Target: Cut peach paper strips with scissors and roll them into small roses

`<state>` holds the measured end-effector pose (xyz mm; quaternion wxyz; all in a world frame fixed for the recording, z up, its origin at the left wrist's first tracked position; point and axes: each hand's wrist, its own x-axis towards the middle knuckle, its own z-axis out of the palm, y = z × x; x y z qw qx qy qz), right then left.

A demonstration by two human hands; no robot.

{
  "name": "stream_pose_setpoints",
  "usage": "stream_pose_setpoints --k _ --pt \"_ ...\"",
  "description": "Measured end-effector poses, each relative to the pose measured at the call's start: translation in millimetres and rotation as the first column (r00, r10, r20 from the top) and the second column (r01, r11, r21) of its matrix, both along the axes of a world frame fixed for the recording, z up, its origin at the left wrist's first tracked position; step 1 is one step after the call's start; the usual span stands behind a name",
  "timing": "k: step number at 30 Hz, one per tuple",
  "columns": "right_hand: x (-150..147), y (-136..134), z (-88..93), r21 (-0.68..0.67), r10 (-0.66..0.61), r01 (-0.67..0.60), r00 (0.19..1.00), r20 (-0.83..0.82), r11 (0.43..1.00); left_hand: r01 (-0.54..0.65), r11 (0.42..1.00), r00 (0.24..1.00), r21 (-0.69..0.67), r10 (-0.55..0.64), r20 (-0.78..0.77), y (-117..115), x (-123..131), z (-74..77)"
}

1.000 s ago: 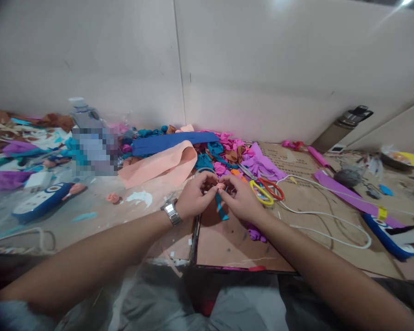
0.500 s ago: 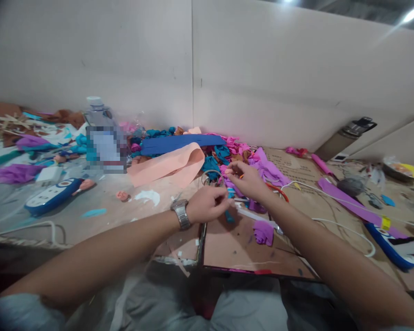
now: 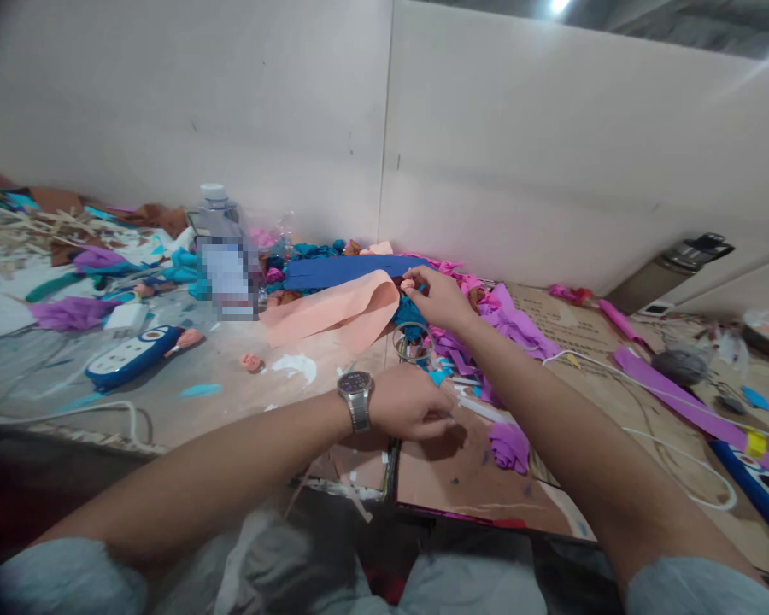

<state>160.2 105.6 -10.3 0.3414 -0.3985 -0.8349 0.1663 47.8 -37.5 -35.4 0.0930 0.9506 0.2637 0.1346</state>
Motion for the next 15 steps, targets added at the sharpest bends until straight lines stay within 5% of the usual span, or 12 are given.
stream_pose_setpoints --k 6,15 --pt "-62.6 -7.6 9.2 0.059 0.141 -0.150 0.981 0.136 0.987 0.032 0.999 0.999 0.040 -0.030 -0.038 -2.3 1.5 -1.4" --pt "-172.4 -5.6 19.6 -0.138 0.341 -0.314 0.898 0.276 0.939 0.106 0.993 0.994 0.052 -0.105 -0.017 7.5 -2.5 -16.4"
